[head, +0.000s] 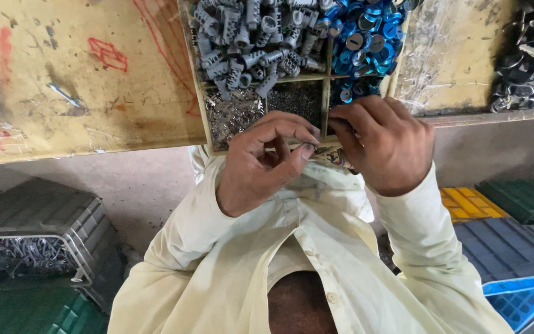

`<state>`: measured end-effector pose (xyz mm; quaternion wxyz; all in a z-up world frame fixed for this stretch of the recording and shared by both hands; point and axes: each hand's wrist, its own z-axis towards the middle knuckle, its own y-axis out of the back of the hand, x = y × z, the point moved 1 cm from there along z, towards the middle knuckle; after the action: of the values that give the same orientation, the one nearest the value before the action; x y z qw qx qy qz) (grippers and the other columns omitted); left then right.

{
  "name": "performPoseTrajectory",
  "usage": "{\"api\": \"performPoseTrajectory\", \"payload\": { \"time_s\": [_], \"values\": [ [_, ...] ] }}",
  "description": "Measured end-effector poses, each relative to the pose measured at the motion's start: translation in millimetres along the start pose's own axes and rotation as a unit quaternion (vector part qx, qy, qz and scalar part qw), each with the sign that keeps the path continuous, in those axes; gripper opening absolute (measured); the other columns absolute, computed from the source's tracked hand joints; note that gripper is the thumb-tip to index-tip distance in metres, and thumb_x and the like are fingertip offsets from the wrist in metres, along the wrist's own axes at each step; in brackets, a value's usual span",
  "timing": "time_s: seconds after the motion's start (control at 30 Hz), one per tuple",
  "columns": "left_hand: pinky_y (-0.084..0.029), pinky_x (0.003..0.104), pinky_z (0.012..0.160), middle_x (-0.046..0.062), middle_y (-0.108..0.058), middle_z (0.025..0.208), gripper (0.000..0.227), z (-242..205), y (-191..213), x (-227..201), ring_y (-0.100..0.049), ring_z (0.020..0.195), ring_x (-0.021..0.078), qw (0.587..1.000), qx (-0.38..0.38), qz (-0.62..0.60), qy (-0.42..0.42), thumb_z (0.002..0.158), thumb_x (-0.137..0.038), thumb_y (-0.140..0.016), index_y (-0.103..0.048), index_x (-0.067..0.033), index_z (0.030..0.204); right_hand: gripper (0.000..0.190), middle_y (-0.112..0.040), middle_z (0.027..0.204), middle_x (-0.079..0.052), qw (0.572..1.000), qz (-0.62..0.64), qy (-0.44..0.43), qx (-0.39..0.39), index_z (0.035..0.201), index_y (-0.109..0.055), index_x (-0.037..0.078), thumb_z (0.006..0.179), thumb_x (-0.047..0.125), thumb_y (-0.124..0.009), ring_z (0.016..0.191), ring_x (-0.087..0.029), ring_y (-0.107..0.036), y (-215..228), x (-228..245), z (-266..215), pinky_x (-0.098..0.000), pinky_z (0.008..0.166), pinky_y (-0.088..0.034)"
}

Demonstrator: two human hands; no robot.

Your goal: The person assembles small lock components by hand, picking up a lock body, inserting a metal pin, and attaching a blue cap. The person repeats this process multiple times, placing the finished locks on the table.

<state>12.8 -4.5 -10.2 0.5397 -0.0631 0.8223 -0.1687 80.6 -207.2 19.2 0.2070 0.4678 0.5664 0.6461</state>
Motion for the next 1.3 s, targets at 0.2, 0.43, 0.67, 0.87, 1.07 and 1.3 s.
{"api": "performPoseTrajectory", "payload": {
  "time_s": [0.2, 0.43, 0.67, 0.87, 1.07, 1.3],
  "values": [
    [-0.042, 0.018, 0.067, 0.003, -0.063, 0.122, 0.013, -1.0, -0.6, -6.6, -0.049, 0.076, 0.0001, 1.000, -0.008, 0.004, 0.010, 0.098, -0.004, -0.070, -0.069, -0.0042, 0.111, 0.013, -0.067, 0.091, -0.002, 1.000, 0.018, 0.006, -0.004, 0.097, -0.073, 0.013, 0.089, 0.014, -0.082, 0.083, -0.024, -0.069, 3.6, -3.2, 4.3, -0.0379, 0.066, -0.054],
    [-0.045, 0.018, 0.071, 0.003, -0.063, 0.124, 0.015, 1.3, -2.4, -4.7, -0.051, 0.078, 0.0006, 0.999, 0.011, 0.030, -0.020, 0.098, -0.005, -0.070, -0.069, -0.0045, 0.113, 0.011, -0.071, 0.094, -0.001, 1.000, -0.013, 0.011, 0.005, 0.098, -0.075, 0.015, 0.092, 0.014, -0.084, 0.081, -0.020, -0.070, -3.7, -3.4, 3.8, -0.0354, 0.063, -0.054],
    [-0.047, 0.018, 0.074, 0.003, -0.060, 0.126, 0.009, -0.6, -2.8, 6.1, -0.054, 0.083, 0.0008, 0.999, 0.020, -0.034, -0.024, 0.107, -0.007, -0.067, -0.067, -0.0033, 0.115, 0.016, -0.075, 0.098, -0.006, 0.953, 0.269, -0.136, -0.012, 0.099, -0.071, 0.009, 0.088, 0.004, -0.081, 0.074, -0.017, -0.067, 3.5, -14.2, -18.9, -0.0328, 0.063, -0.053],
    [-0.042, 0.019, 0.052, -0.001, -0.059, 0.099, 0.019, 2.8, -26.3, 33.8, -0.050, 0.070, 0.0019, 0.906, 0.023, -0.385, 0.173, 0.107, -0.018, -0.064, -0.066, -0.0045, 0.120, 0.027, -0.072, 0.108, -0.012, 0.948, 0.262, 0.019, -0.181, 0.104, -0.065, 0.007, 0.087, -0.005, -0.083, 0.092, -0.022, -0.071, -22.7, 10.1, -40.6, -0.0327, 0.075, -0.057],
    [-0.042, 0.020, 0.048, -0.002, -0.063, 0.094, 0.023, -1.1, -29.1, 38.2, -0.046, 0.067, 0.0026, 0.885, 0.004, -0.416, 0.208, 0.106, -0.023, -0.065, -0.064, -0.0058, 0.122, 0.028, -0.072, 0.113, -0.015, 0.938, 0.284, -0.059, -0.190, 0.107, -0.061, 0.004, 0.091, -0.005, -0.082, 0.095, -0.021, -0.074, -29.1, 22.9, -41.3, -0.0283, 0.075, -0.061],
    [-0.055, 0.023, 0.057, 0.001, -0.060, 0.123, 0.016, -1.7, -22.1, 22.9, -0.063, 0.087, 0.0050, 0.978, -0.024, -0.199, 0.047, 0.105, -0.013, -0.065, -0.065, -0.0034, 0.118, 0.027, -0.072, 0.114, -0.015, 0.936, 0.302, -0.079, -0.161, 0.108, -0.063, 0.005, 0.092, -0.006, -0.082, 0.087, -0.020, -0.075, -25.0, 25.4, -41.8, -0.0277, 0.073, -0.060]
  ]
}}
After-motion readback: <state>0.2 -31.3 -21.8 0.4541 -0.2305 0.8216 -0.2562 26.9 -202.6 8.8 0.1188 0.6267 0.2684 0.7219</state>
